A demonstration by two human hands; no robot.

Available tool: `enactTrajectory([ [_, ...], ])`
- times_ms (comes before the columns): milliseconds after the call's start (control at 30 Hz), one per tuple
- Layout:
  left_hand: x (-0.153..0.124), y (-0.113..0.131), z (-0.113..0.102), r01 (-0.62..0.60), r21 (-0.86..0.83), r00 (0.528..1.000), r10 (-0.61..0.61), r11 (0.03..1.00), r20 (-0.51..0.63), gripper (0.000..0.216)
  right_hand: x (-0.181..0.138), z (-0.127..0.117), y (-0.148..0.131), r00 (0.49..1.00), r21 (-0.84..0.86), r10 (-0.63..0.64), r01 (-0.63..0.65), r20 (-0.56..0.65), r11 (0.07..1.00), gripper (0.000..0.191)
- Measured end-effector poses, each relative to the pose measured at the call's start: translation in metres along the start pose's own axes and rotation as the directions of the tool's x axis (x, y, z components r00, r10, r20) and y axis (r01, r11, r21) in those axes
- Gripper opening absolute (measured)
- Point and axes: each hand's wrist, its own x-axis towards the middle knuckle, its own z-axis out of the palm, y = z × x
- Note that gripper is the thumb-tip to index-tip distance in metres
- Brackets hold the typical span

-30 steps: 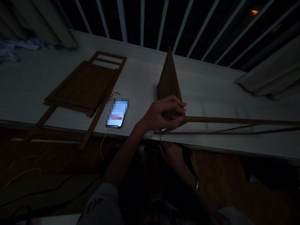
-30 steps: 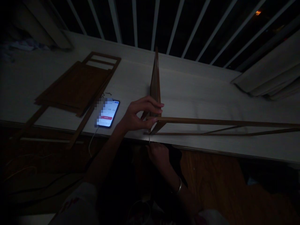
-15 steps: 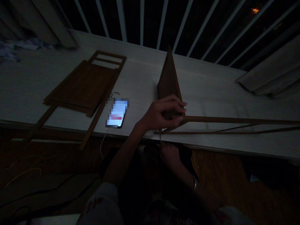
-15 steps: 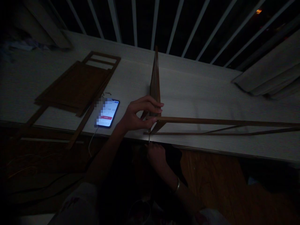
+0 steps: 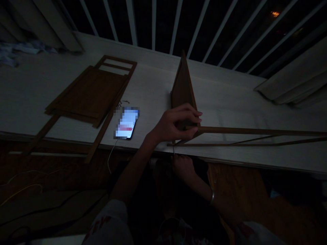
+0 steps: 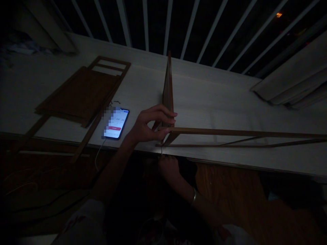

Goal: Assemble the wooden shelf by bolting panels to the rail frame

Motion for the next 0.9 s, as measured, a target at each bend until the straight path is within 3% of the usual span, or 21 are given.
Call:
enactTrajectory([
  [667, -0.0009, -0.0005, -0.0013, -0.001, 0.025, 1.0, 0.001, 1.0, -0.014, 0.015, 0.0032, 0.0001, -0.0008, 0.999, -0.002, 0.004, -0.004, -0.036, 1.0, 0.03],
  [900, -0.0014, -0.0026, -0.0012, -0.001, 0.025, 1.0, 0.001, 1.0, -0.016, 0.017, 0.0003, -0.0004, 0.0003, 0.996, 0.099, 0.09, -0.09, 0.004, 0.991, 0.036],
])
